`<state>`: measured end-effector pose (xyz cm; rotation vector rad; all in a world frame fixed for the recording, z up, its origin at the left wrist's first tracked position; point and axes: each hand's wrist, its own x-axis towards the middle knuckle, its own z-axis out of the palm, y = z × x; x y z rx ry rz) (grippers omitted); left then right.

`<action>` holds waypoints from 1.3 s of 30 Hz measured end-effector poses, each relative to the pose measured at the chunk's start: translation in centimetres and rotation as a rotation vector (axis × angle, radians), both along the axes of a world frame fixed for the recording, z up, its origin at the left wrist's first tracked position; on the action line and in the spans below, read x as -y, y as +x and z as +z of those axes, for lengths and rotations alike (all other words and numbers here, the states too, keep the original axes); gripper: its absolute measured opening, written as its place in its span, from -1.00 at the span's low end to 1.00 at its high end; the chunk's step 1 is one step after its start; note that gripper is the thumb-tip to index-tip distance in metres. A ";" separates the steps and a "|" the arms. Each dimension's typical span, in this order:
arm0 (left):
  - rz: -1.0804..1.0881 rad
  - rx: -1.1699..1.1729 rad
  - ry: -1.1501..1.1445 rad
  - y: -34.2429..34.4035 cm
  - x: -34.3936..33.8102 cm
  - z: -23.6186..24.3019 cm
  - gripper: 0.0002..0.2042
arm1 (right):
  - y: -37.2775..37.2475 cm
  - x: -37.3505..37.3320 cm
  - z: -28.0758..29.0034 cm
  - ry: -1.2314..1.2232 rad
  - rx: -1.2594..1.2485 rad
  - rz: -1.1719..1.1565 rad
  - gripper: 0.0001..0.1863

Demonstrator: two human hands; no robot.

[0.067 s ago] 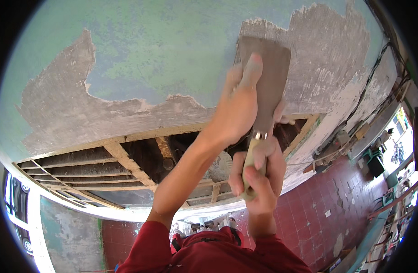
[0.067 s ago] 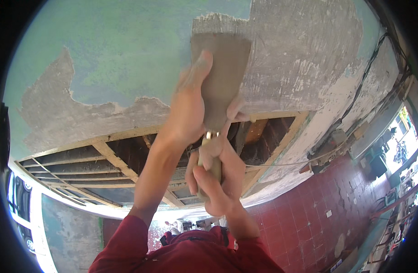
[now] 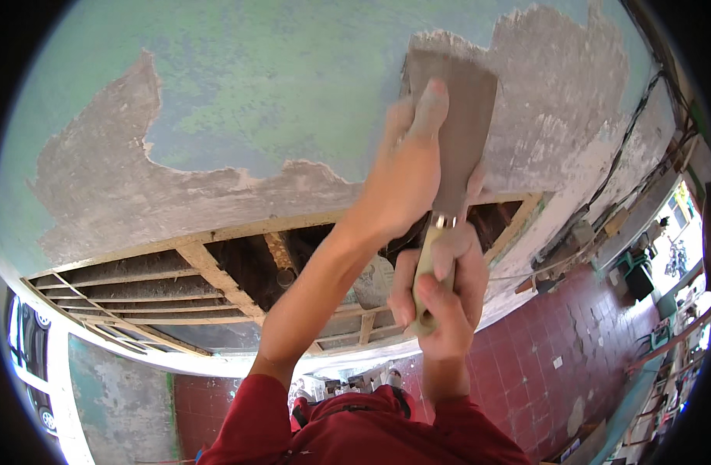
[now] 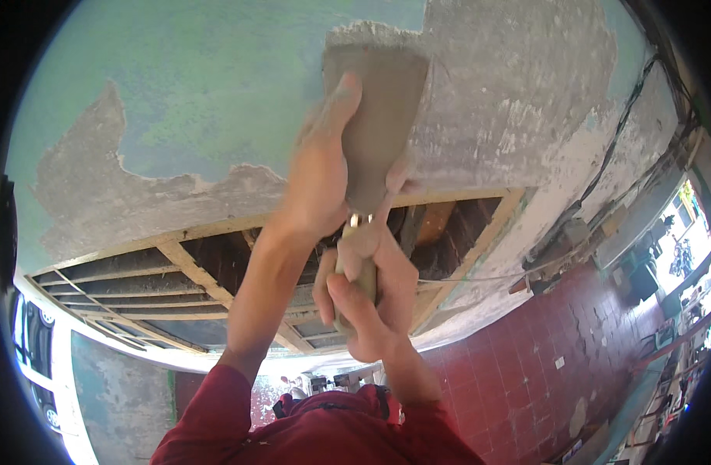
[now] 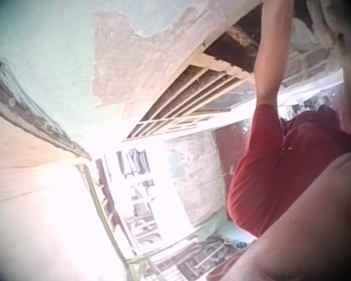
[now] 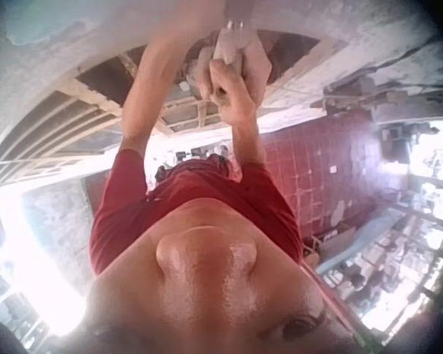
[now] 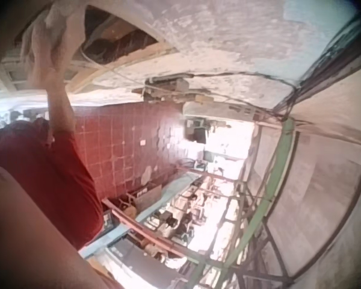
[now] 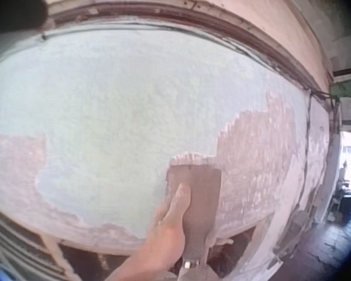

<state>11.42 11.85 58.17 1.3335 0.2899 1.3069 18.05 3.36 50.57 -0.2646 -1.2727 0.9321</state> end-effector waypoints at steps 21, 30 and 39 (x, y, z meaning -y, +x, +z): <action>0.035 -0.042 0.095 -0.3 -0.2 2.6 -0.58 | -0.9 -1.0 2.0 0.024 -0.165 0.129 -0.85; -0.015 -0.030 0.076 0.1 -0.4 2.2 -0.62 | -0.7 0.0 1.9 0.001 -0.207 0.210 -0.84; 0.011 0.042 0.010 0.7 0.5 2.3 -0.64 | -0.1 -0.2 2.1 0.004 -0.185 0.228 -0.85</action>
